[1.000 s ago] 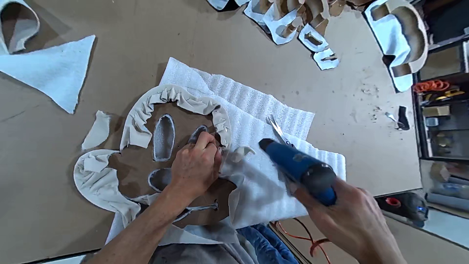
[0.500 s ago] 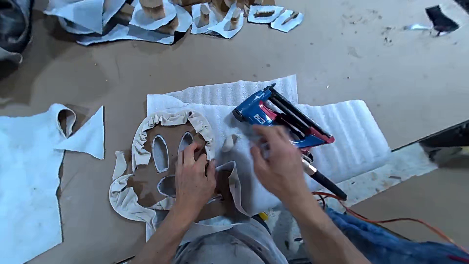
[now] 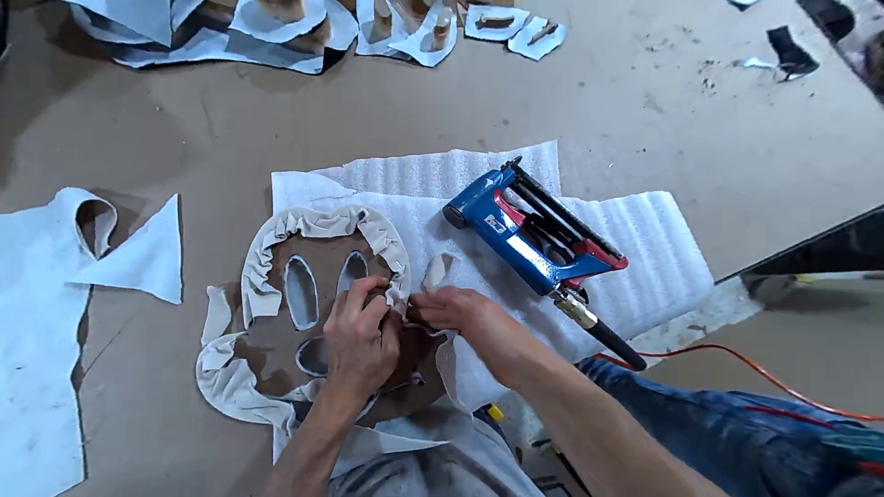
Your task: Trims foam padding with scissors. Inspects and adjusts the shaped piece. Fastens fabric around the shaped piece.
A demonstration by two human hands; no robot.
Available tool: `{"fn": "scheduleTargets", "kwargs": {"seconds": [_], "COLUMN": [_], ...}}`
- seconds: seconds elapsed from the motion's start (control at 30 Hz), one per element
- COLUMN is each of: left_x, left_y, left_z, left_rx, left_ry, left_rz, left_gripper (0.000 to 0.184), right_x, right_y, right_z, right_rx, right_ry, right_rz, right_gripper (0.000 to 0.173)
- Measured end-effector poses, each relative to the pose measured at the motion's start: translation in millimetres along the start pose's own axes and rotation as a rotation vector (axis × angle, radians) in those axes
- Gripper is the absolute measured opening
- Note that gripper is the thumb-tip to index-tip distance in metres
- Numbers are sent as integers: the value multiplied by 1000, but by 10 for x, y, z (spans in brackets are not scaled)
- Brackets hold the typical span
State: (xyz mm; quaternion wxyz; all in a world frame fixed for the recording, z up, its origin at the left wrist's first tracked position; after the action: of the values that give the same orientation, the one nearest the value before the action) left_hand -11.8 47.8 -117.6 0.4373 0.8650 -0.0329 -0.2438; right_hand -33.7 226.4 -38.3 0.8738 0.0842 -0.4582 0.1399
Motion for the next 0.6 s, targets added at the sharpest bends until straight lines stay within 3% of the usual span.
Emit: {"fn": "scheduleTargets", "kwargs": {"seconds": [0.03,0.1,0.13,0.17,0.23,0.4,0.5,0.6], "left_x": [-5,-11,-12,-13,-23,-23,-3,1], "left_y": [-7,-16,-16,-15,-19,-34,-39,-55], "left_z": [2,2,0,-6,-14,-17,-39,-52], "left_rx": [2,22,29,38,38,51,71,82], "left_ry": [16,51,63,76,99,132,128,141], "left_rz": [12,8,2,1,14,7,-4,-8], "left_gripper": [35,34,32,30,24,21,22,23], "right_x": [62,144,107,33,-150,-299,-258,81], "right_y": [115,451,650,830,1050,1019,1093,1186], "right_z": [-7,-38,-56,-75,-111,230,269,294], "right_rx": [164,539,694,801,933,1182,1196,1138], "right_ry": [99,346,397,367,228,19,-50,152], "right_rz": [-135,-661,-882,-992,-1031,-839,-901,-916], "right_gripper": [40,30,40,57,85,96,70,39]}}
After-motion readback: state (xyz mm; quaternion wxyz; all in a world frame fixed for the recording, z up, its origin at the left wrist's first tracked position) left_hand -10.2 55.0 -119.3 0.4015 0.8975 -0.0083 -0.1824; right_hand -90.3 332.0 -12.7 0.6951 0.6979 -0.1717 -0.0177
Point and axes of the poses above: each hand's wrist, its own x-axis away from the middle knuckle, its own y-axis out of the back of the hand, z = x × y, the point moved 1 cm from there along -x, towards the middle knuckle, and after that the axes turned 13 degrees about -y, right-handed, at the moved point
